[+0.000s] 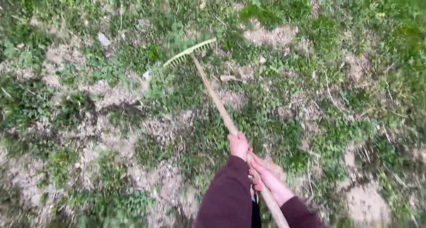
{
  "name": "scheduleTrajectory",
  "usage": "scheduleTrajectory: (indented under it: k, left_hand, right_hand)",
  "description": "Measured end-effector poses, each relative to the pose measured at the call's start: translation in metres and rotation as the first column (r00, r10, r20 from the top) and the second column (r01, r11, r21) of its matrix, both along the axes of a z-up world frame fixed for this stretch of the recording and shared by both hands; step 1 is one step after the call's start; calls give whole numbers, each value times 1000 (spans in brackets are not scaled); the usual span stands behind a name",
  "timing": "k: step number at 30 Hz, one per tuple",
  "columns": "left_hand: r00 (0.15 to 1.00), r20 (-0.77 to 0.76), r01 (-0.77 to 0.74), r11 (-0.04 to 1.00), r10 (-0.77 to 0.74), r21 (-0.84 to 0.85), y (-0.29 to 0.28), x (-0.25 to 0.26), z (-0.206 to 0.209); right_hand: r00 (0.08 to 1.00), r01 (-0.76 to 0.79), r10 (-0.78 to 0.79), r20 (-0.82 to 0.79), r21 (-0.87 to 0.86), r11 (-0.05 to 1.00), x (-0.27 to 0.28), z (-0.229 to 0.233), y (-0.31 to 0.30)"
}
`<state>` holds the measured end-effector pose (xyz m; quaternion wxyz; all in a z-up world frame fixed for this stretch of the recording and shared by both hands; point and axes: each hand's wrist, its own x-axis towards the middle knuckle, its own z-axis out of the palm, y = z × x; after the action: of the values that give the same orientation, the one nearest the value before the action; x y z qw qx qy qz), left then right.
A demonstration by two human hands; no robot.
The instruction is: The person rakes the ground with a rake, pulling it across the grass and dirt while walking.
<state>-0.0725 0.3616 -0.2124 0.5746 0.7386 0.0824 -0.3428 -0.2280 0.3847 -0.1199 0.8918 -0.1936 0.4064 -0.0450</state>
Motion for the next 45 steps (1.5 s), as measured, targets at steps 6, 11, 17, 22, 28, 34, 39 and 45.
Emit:
scheduleTrajectory:
  k: [6, 11, 17, 22, 28, 34, 39, 45]
  left_hand:
    - [996, 60, 62, 996, -66, 66, 66, -120, -42]
    - [998, 9, 66, 993, -67, 97, 106, -175, 14]
    - [965, -259, 26, 999, -34, -34, 145, -229, 110]
    - [957, -289, -64, 981, 9, -181, 139, -191, 133]
    - [994, -53, -107, 979, 100, -174, 112, -56, 138]
    - [981, -176, -166, 814, 80, -557, 134, 66, 172]
    - [999, 48, 32, 840, -7, -542, 155, 131, 196]
    - [989, 147, 65, 793, 32, -606, 161, 196, 219]
  right_hand:
    - [1000, 11, -9, -25, 97, 995, -115, -24, 76]
    - [998, 13, -9, -56, 71, 997, -163, 12, 112]
    - [996, 47, -35, -88, 140, 989, -209, 71, 141]
    - [996, 85, -90, 21, 196, 977, -171, 88, 134]
    - [996, -45, 44, 72, 21, 999, -36, 111, 106]
    - [943, -138, 136, 302, -16, 990, 98, 109, 69]
    - [911, -132, 153, 384, -80, 988, 210, 116, 38]
    - [845, -139, 149, 513, -57, 989, 326, 117, 10]
